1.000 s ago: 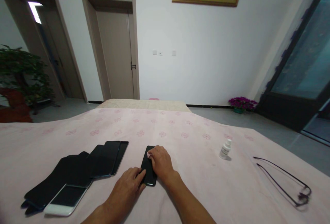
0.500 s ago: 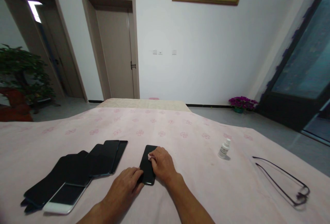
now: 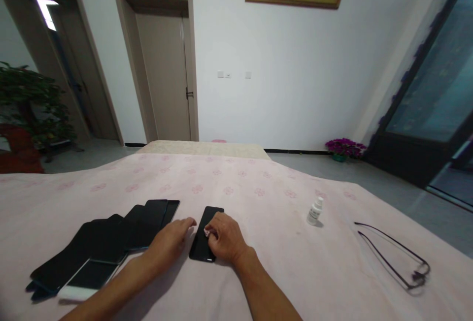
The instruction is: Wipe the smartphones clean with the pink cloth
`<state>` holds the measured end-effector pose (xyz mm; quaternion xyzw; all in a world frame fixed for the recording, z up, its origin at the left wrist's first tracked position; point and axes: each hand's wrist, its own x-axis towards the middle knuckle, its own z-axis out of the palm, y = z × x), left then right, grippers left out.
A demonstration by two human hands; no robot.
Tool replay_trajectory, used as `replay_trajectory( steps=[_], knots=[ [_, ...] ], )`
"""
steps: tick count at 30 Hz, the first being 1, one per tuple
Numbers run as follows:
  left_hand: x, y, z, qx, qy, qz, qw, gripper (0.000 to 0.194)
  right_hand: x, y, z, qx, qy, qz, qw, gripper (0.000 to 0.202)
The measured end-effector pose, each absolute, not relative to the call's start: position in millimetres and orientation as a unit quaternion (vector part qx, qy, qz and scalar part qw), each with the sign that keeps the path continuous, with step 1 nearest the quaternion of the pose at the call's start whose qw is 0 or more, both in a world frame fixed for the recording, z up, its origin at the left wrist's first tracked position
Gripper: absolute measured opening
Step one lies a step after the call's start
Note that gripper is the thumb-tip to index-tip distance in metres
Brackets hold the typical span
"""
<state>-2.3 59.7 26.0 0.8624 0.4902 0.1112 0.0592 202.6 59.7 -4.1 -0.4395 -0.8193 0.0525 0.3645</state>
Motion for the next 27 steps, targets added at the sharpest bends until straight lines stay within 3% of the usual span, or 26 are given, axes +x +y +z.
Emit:
replay_trajectory(
  steps=[5, 9, 19, 27],
  knots=[
    [4, 110, 41, 0.915, 0.400, 0.053, 0.026, 0.079, 197, 54, -1, -0.401, -0.845, 0.068, 0.348, 0.027],
    [15, 138, 39, 0.944, 0.327, -0.003, 0.045, 0.090, 194, 52, -1, -0.381, -0.856, 0.068, 0.343, 0.027],
    [39, 148, 37, 0.969, 0.241, -0.041, 0.041, 0.066, 194, 54, -8, -0.368, -0.860, 0.076, 0.345, 0.030],
    [26, 152, 47, 0.942, 0.332, -0.055, 0.003, 0.072, 201, 56, -3, -0.436, -0.835, 0.035, 0.333, 0.022]
  ],
)
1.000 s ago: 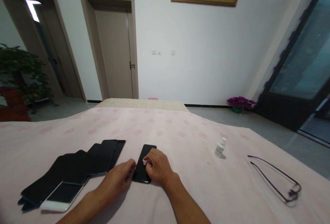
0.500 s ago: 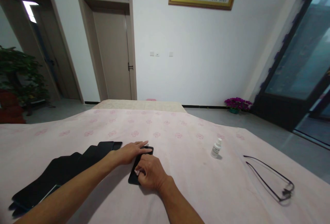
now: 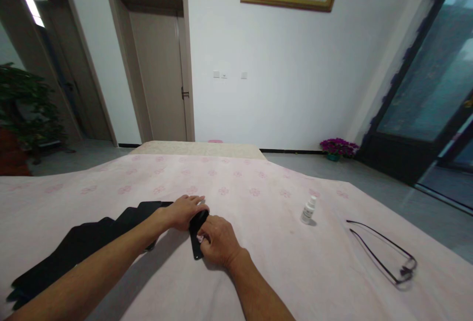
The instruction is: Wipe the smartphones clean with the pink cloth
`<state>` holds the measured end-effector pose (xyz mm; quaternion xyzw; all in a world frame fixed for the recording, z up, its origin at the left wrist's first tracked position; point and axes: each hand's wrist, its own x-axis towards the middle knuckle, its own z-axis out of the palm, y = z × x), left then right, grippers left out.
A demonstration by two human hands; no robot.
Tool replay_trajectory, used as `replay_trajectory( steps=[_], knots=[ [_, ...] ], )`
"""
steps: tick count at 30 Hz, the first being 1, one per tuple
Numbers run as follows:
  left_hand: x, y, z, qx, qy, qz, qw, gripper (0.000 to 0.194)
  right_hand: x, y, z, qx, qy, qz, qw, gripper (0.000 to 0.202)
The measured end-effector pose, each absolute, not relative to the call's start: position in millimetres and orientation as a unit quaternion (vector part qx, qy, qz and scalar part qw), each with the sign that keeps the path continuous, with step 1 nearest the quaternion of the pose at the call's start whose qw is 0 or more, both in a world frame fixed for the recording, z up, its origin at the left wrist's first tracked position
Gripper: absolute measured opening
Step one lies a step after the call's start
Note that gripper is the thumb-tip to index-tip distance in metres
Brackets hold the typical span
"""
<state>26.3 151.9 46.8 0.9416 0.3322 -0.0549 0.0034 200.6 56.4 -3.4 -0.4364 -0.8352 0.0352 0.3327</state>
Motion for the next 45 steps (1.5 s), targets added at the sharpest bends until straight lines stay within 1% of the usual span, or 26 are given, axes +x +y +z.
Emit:
replay_trajectory(
  steps=[3, 7, 10, 17, 22, 28, 33, 37, 41, 45],
  knots=[
    [19, 153, 51, 0.924, 0.377, -0.067, -0.005, 0.073, 204, 60, -5, -0.492, -0.800, 0.005, 0.343, 0.021],
    [13, 152, 57, 0.908, 0.409, -0.088, -0.001, 0.073, 208, 61, -6, -0.498, -0.794, -0.003, 0.347, 0.021],
    [9, 150, 60, 0.904, 0.417, -0.097, 0.007, 0.069, 208, 60, -6, -0.496, -0.798, -0.001, 0.343, 0.021],
    [-5, 143, 63, 0.902, 0.424, -0.084, 0.018, 0.058, 209, 65, -10, -0.551, -0.753, -0.020, 0.360, 0.016],
    [-9, 123, 63, 0.895, 0.440, -0.063, 0.018, 0.053, 212, 67, -12, -0.556, -0.748, -0.030, 0.362, 0.018],
    [2, 88, 58, 0.861, 0.507, -0.047, 0.004, 0.049, 208, 65, -11, -0.527, -0.767, -0.017, 0.365, 0.018],
    [15, 55, 51, 0.839, 0.544, -0.022, 0.001, 0.046, 212, 71, -14, -0.550, -0.745, -0.034, 0.375, 0.019],
    [21, 33, 46, 0.839, 0.543, -0.002, 0.022, 0.050, 216, 73, -16, -0.555, -0.740, -0.035, 0.380, 0.020],
    [21, 17, 42, 0.848, 0.527, 0.006, 0.058, 0.056, 213, 69, -13, -0.509, -0.774, 0.000, 0.376, 0.023],
    [19, 8, 34, 0.854, 0.518, 0.011, 0.050, 0.057, 210, 69, -12, -0.490, -0.788, 0.004, 0.372, 0.026]
  ],
)
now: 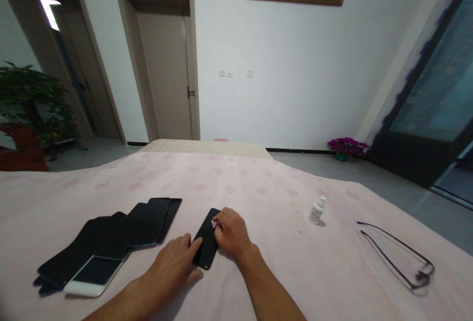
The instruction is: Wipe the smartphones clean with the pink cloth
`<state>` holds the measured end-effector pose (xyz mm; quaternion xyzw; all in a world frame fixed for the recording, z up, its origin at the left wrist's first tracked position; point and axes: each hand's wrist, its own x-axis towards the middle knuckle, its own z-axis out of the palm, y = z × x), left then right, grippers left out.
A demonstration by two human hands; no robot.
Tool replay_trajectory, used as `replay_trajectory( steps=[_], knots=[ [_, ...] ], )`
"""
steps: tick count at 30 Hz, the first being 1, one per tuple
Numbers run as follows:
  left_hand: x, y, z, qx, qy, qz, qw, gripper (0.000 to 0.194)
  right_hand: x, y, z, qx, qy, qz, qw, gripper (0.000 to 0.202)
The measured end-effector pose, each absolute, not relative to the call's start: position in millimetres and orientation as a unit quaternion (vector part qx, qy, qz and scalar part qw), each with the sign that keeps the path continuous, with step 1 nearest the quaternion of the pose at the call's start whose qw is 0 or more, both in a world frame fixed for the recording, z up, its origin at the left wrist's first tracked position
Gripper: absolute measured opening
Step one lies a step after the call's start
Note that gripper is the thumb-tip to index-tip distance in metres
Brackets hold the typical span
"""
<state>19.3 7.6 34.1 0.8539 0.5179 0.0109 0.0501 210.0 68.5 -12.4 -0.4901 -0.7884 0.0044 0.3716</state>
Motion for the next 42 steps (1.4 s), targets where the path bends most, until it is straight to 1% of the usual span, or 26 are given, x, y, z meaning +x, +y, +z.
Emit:
replay_trajectory(
  steps=[3, 7, 14, 17, 24, 31, 33, 39, 42],
  knots=[
    [18, 6, 24, 0.853, 0.520, 0.031, 0.030, 0.056, 212, 74, -15, -0.521, -0.763, -0.015, 0.382, 0.022],
    [16, 9, 9, 0.859, 0.507, 0.075, 0.012, 0.047, 214, 78, -17, -0.544, -0.744, -0.027, 0.386, 0.021],
    [13, 10, -13, 0.869, 0.473, 0.146, -0.031, 0.047, 207, 68, -12, -0.459, -0.803, 0.035, 0.378, 0.027],
    [11, 11, -20, 0.872, 0.459, 0.163, -0.045, 0.046, 207, 70, -13, -0.464, -0.800, 0.035, 0.380, 0.026],
    [11, 12, -29, 0.885, 0.431, 0.171, -0.050, 0.049, 213, 84, -19, -0.537, -0.750, -0.007, 0.386, 0.022],
    [14, 7, -21, 0.885, 0.438, 0.152, -0.046, 0.040, 207, 70, -12, -0.450, -0.815, 0.030, 0.364, 0.029],
    [15, 6, -18, 0.886, 0.438, 0.147, -0.048, 0.039, 206, 70, -11, -0.445, -0.818, 0.028, 0.362, 0.031],
    [16, 4, -18, 0.887, 0.437, 0.139, -0.061, 0.045, 207, 84, -16, -0.527, -0.764, -0.021, 0.372, 0.027],
    [16, 4, -19, 0.887, 0.437, 0.137, -0.060, 0.045, 205, 86, -17, -0.532, -0.761, -0.031, 0.370, 0.026]
  ],
)
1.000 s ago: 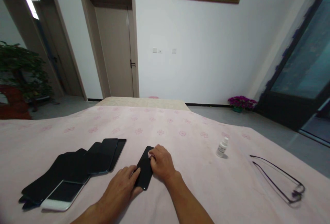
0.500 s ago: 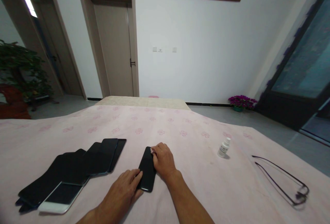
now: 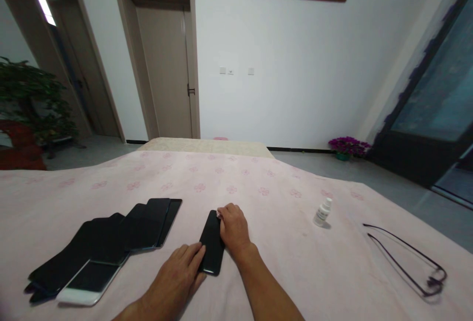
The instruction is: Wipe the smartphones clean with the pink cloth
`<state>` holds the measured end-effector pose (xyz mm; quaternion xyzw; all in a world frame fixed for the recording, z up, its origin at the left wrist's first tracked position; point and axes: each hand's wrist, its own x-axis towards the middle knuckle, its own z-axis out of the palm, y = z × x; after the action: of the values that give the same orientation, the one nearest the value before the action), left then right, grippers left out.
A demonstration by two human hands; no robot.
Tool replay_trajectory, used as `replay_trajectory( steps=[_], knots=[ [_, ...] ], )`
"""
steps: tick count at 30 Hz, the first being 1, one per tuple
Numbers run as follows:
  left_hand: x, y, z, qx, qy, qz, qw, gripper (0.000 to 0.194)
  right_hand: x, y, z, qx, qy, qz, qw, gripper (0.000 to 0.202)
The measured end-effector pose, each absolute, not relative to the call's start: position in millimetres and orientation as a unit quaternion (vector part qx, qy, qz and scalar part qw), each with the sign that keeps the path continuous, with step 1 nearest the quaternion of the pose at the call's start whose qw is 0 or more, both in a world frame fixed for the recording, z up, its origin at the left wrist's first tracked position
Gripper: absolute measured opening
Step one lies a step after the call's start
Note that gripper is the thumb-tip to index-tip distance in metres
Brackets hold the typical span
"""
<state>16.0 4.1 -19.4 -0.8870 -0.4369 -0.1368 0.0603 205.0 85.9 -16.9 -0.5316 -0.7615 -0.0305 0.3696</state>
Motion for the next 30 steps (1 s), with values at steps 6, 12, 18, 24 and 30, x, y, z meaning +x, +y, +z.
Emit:
replay_trajectory(
  steps=[6, 12, 18, 24, 30],
  knots=[
    [16, 5, -19, -0.886, -0.441, -0.134, 0.048, 0.043, 196, 74, -11, -0.449, -0.817, 0.021, 0.361, 0.029],
    [15, 1, -10, -0.884, -0.452, -0.116, 0.000, 0.048, 203, 83, -17, -0.494, -0.785, -0.002, 0.375, 0.028],
    [16, -1, -9, -0.882, -0.455, -0.122, -0.024, 0.049, 198, 88, -18, -0.513, -0.778, -0.026, 0.362, 0.025],
    [15, 2, -14, -0.882, -0.451, -0.132, -0.006, 0.045, 188, 75, -11, -0.436, -0.828, 0.022, 0.351, 0.024],
    [14, 3, -20, -0.886, -0.438, -0.152, 0.019, 0.043, 196, 82, -13, -0.502, -0.790, -0.013, 0.352, 0.024]
  ],
)
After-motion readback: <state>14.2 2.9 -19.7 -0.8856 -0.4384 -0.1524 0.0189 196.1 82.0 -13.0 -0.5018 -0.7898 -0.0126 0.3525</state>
